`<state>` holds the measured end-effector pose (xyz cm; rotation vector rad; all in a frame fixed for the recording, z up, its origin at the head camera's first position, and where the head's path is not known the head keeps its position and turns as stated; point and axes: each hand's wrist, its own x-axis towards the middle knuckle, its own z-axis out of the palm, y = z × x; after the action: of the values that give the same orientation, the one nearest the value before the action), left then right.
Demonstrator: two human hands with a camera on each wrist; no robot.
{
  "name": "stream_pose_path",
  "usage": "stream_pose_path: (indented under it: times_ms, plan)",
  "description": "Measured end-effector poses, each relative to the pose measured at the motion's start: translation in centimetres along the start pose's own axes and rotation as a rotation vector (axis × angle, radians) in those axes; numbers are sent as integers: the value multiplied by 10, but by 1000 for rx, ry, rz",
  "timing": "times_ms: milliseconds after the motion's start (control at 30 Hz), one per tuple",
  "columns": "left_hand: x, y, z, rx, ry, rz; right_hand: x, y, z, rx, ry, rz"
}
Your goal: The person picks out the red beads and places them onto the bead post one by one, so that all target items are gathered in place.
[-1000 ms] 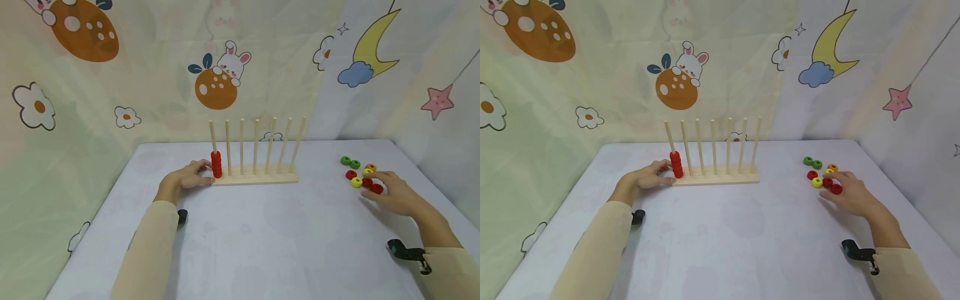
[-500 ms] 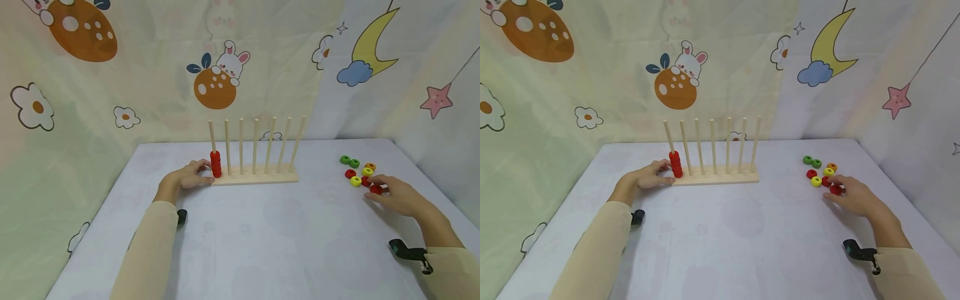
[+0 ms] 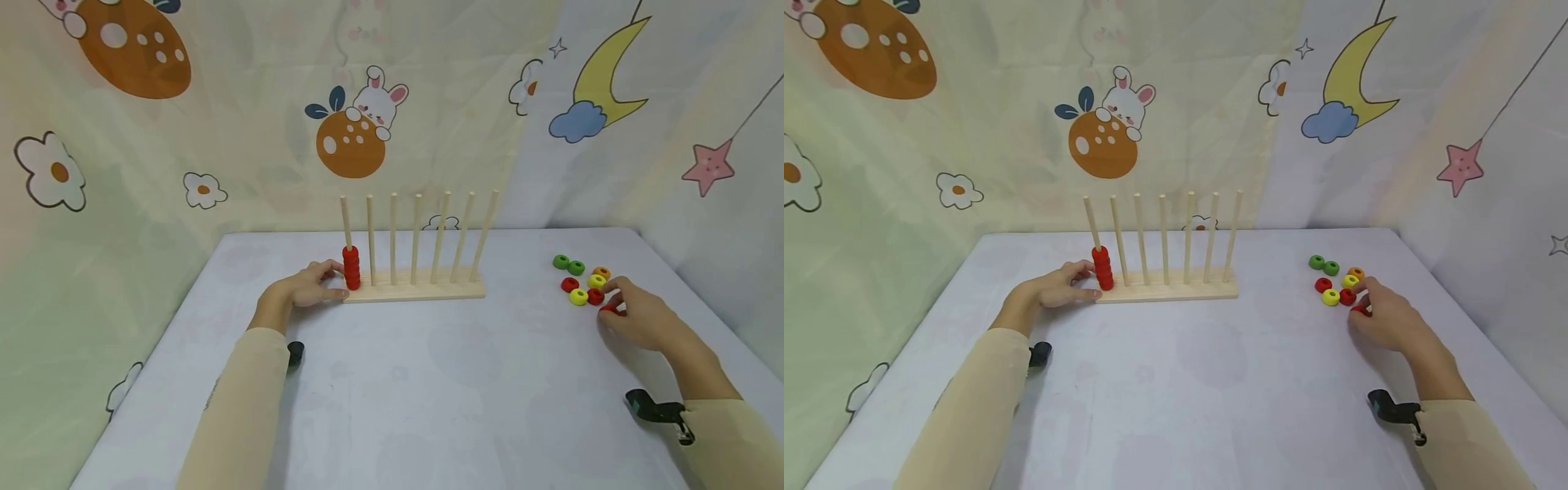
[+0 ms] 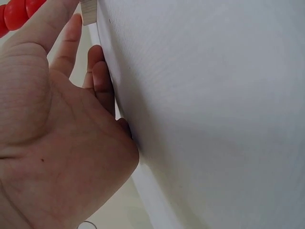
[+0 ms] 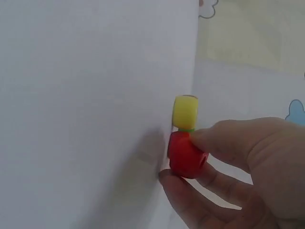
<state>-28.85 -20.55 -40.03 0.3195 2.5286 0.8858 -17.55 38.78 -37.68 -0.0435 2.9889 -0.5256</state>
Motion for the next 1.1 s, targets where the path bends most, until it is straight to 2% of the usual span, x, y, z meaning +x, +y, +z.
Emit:
stream_pose_path:
  times_ms: [367, 600, 733, 933, 1100]
  plan:
    - [1, 2, 1, 11, 5, 4, -5, -20, -9, 36, 79, -12]
    - [0, 1, 1, 9, 8, 0, -1, -31, -12, 31, 157, -110]
    - [-1, 1, 1, 3, 8, 4, 0, -36, -9, 43, 197, -136]
    - [-1, 1, 1, -15, 7, 0, 1, -43, -4, 58, 194, -139]
    - [0, 1, 1, -14, 8, 10, -1, -48, -2, 81, 210, -207]
